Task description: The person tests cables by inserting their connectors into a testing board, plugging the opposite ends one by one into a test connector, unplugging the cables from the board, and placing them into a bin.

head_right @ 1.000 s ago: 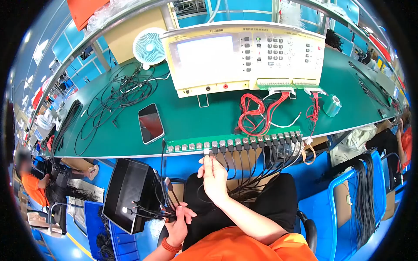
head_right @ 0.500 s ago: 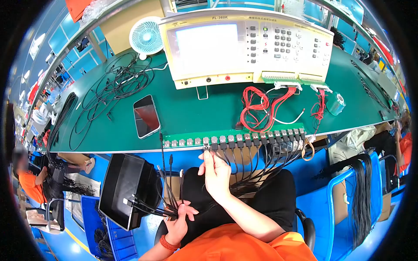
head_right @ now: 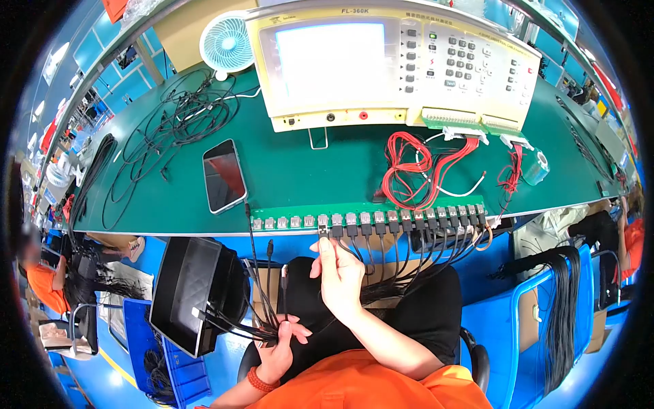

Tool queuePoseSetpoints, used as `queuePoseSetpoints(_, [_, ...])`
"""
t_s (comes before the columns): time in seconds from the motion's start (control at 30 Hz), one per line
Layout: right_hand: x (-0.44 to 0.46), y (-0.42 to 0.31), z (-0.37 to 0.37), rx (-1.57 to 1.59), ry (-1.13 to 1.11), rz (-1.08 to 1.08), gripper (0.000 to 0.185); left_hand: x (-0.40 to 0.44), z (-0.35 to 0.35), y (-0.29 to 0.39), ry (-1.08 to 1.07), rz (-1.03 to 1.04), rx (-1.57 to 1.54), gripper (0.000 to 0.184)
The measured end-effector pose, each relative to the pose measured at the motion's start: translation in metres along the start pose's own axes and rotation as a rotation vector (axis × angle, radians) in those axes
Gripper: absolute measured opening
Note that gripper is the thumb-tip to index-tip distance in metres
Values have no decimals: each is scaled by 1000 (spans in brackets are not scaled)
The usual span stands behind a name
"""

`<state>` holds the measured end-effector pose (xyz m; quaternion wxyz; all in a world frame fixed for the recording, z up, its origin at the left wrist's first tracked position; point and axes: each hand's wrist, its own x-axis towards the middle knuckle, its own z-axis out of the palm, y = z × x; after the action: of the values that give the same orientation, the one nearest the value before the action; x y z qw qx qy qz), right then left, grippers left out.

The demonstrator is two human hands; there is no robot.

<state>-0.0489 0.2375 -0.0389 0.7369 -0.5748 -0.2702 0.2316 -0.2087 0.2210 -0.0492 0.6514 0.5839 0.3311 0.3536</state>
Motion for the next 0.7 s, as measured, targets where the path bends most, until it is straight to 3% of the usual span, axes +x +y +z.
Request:
queuePoseSetpoints(0.37, [8, -15, 13, 225, 72, 152, 33, 2, -3, -4, 6, -57, -65, 16])
queuePoseSetpoints(0.53, [8, -16, 9, 130, 16, 193, 32, 2, -3, -4, 4, -30, 4, 15])
queuePoseSetpoints(0.63, [-13, -25, -4, -48, -87, 70, 27, 3, -3, -7, 23, 61, 27, 14])
queuePoseSetpoints(0.7, [-39, -33, -15, -594, -90, -340, 43, 2, -5, -11, 22, 89, 44, 14])
